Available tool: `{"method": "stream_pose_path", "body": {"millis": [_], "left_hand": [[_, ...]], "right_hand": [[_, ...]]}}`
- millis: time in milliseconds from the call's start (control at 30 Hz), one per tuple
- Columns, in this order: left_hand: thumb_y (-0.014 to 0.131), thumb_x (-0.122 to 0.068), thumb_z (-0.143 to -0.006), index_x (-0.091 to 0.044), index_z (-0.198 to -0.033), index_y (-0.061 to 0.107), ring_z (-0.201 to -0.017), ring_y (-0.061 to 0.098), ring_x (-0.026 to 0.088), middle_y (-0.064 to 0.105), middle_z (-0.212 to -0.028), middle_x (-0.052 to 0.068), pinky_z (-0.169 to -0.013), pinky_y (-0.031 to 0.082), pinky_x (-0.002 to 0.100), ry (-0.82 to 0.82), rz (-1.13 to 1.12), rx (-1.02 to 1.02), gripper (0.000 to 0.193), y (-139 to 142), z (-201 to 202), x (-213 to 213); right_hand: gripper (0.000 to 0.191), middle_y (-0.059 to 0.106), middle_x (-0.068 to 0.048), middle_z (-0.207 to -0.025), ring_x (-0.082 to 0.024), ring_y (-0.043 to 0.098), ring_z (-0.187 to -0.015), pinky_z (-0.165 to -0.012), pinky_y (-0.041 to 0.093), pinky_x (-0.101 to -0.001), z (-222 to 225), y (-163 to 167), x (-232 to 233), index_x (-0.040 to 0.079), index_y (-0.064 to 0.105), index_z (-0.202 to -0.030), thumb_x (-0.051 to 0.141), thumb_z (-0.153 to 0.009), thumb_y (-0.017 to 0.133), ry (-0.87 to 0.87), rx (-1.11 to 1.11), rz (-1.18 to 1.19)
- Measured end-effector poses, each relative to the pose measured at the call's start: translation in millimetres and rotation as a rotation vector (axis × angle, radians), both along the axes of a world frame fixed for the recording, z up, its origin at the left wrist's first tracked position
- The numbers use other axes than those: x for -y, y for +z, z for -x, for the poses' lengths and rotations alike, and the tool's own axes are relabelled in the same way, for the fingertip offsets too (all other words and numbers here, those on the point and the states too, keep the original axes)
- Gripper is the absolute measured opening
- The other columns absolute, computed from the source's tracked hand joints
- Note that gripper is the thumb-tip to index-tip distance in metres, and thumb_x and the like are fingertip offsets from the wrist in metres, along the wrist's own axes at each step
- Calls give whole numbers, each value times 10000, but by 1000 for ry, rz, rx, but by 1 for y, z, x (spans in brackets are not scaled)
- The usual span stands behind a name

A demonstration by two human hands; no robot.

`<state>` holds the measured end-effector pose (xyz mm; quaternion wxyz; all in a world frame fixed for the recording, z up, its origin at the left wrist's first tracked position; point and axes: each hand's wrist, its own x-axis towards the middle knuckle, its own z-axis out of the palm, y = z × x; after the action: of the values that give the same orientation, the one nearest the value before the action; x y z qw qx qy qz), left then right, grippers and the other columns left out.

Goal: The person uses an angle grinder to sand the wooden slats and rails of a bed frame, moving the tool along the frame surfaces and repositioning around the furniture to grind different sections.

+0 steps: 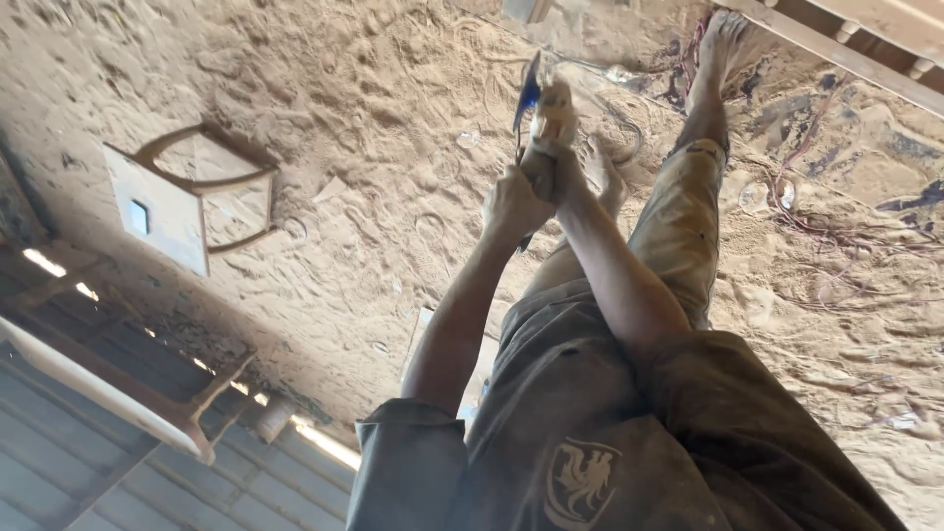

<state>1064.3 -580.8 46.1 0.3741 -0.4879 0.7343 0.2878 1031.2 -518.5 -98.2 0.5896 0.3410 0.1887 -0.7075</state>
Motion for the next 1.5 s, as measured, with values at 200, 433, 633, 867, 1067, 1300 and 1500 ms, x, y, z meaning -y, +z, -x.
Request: {"method": "stream_pose_path", "body": {"millis": [200,433,633,867,1067,1300,1500], "left_hand": [[833,-372,-803,76,-1183,592,-930,758,311,744,-998,221,-832,629,411,16,-33,-202,635,-6,22,-4],[856,-213,-670,50,-1199,501,-841,757,262,722,-969,172,-726,648,374,-56,21,-251,689,15,95,22],[876,-223,-677,84,-1290,447,-920,737,281,696,-1041,187,-785,643,362,-28,-26,-150,809,19,43,27],[903,-410,-694,95,-1293,502,-1074,697,362,681,-1154,265,-890,583,435,2,38,-98,880,17,-49,0],[873,-337,-617,75,-1317,494,-1028,748,333,736,-1121,220,-894,610,411,-35,-53,-204,897,25,-53,-26],[886,-302,-649,101,-1286,489,-985,751,324,727,-1081,236,-873,629,396,-76,-74,-346,852,22,22,-7],[884,-246,-669,102,-1265,467,-930,771,296,734,-1069,226,-819,652,356,-156,0,-349,807,29,89,29]], "right_hand": [[352,657,-113,-915,-209,678,-739,-620,616,-307,36,-10,-7,11,547,-1180,178,-880,626,-119,-81,125],[548,662,-137,-930,-227,667,-758,-610,625,-318,114,13,20,-25,529,-1212,212,-771,753,13,-174,-83],[557,653,-131,-929,-229,668,-758,-614,624,-326,65,22,24,-7,519,-1235,178,-762,747,21,-122,-54],[541,645,-124,-937,-234,669,-757,-637,615,-338,-24,28,3,46,508,-1264,117,-774,725,-14,-73,-50],[547,638,-118,-943,-239,670,-757,-657,607,-348,-29,31,-33,92,499,-1289,65,-784,706,-70,-159,-159],[592,639,-151,-1016,-244,685,-802,-668,628,-334,58,30,-15,14,476,-1349,104,-812,710,-86,-258,-148],[537,641,-155,-987,-239,673,-791,-660,633,-348,123,53,18,-18,502,-1254,201,-826,740,-81,-294,-9]]}}
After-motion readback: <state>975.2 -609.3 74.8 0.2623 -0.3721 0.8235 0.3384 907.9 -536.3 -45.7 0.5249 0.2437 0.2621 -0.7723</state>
